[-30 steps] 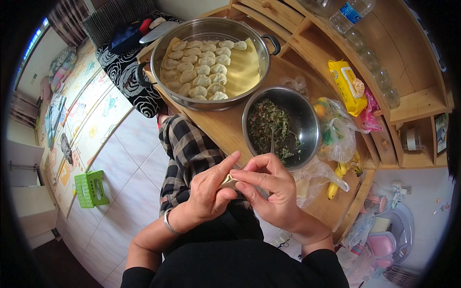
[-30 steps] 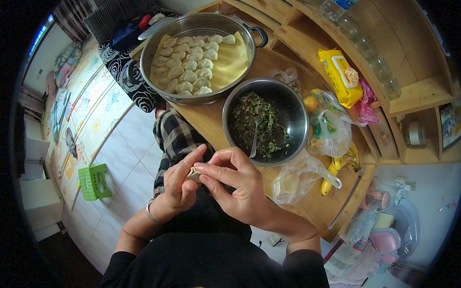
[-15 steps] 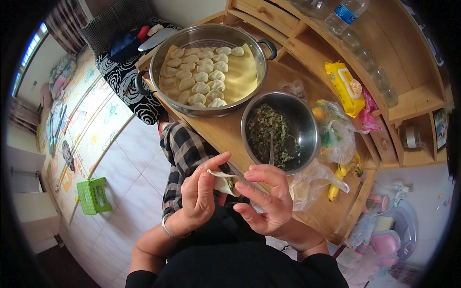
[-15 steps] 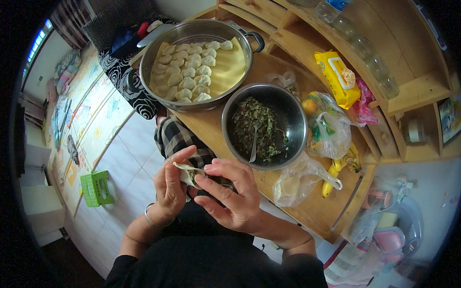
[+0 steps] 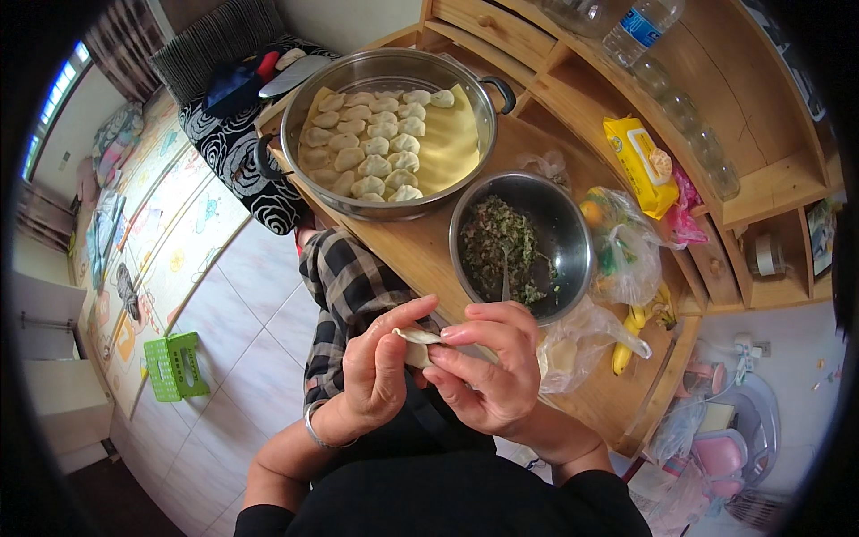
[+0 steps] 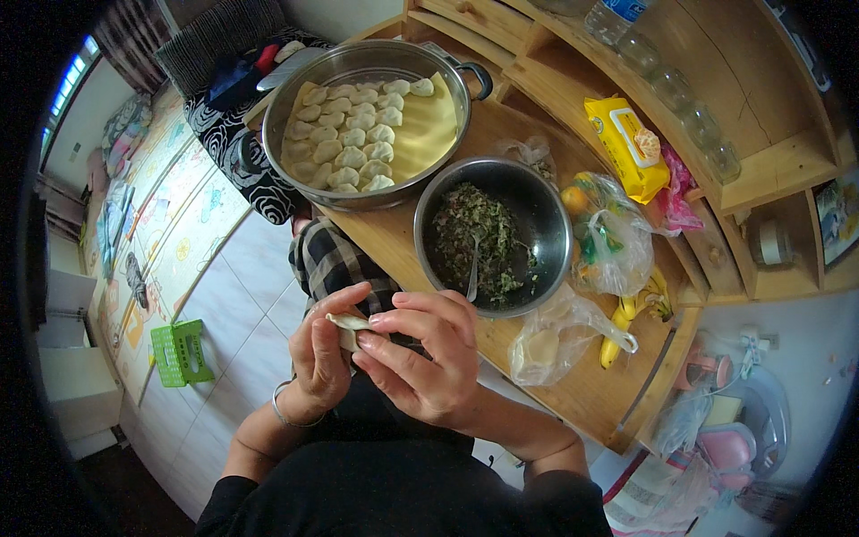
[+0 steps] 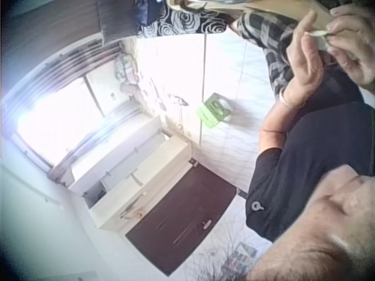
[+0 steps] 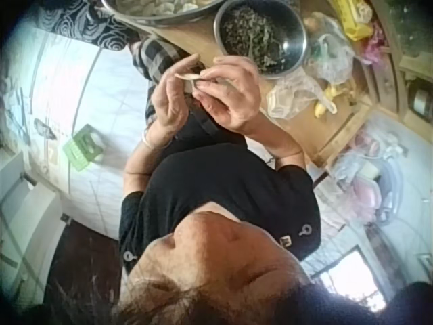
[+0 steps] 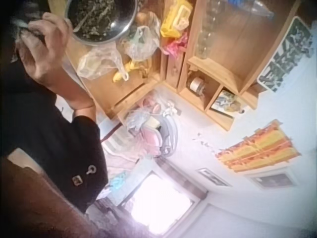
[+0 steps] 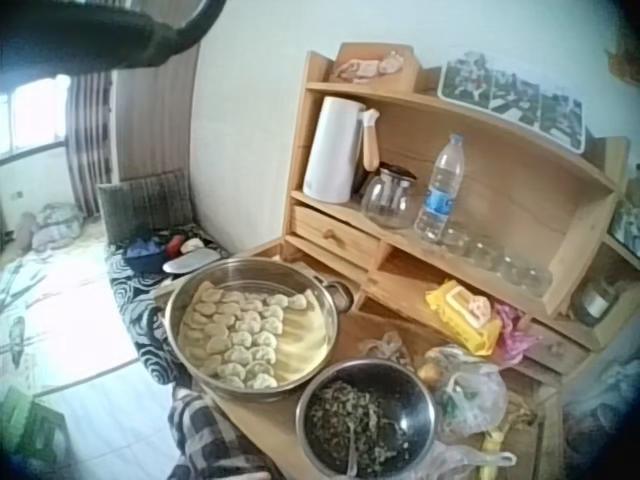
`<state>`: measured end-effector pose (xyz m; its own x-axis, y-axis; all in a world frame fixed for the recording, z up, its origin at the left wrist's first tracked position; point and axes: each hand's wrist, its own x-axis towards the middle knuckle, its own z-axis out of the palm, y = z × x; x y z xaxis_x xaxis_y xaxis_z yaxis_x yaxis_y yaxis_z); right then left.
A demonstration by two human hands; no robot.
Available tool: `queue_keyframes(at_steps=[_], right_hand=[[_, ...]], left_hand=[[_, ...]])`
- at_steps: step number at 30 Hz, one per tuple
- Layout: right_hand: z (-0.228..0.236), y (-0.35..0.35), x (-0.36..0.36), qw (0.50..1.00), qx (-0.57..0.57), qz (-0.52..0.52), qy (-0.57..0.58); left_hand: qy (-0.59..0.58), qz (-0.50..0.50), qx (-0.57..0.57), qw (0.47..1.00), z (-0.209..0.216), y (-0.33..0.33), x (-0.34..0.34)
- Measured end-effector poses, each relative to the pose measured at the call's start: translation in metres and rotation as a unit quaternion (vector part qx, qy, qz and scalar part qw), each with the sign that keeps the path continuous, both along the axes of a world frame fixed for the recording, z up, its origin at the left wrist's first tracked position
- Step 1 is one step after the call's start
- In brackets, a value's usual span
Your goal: The person sits on the floor and repeatedly scoops a green vegetable filling from a metal bowl into round dough wrappers using a spoon. They fold and pleat the edges of each wrapper to seal the dumpling, then place the finished dumpling into a large metal steamer tray. The process is repeated continuously.
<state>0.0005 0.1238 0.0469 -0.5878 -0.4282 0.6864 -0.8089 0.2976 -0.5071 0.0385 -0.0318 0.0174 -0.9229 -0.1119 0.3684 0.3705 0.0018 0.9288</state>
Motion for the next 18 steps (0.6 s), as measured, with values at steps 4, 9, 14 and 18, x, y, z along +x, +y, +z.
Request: queue_keyframes(at_steps=[4, 9, 14, 18], right_hand=[[-0.002, 0.004, 0.0, 0.997, -0.036, 0.028, -0.063], [-0.009, -0.002, -0.012, 0.989, 0.07, 0.053, -0.117], [-0.011, -0.009, -0.017, 0.98, 0.053, 0.114, -0.152], [-0.009, -0.01, -0.017, 0.964, 0.016, 0.16, -0.21]], left_hand=[[-0.04, -0.042, 0.06, 0.997, 0.0, 0.0, 0.005], [-0.128, -0.073, 0.088, 0.985, 0.007, 0.0, 0.01], [-0.161, -0.101, 0.105, 0.976, 0.004, 0.003, 0.012], [-0.151, -0.085, 0.03, 0.984, 0.013, -0.001, 0.012]])
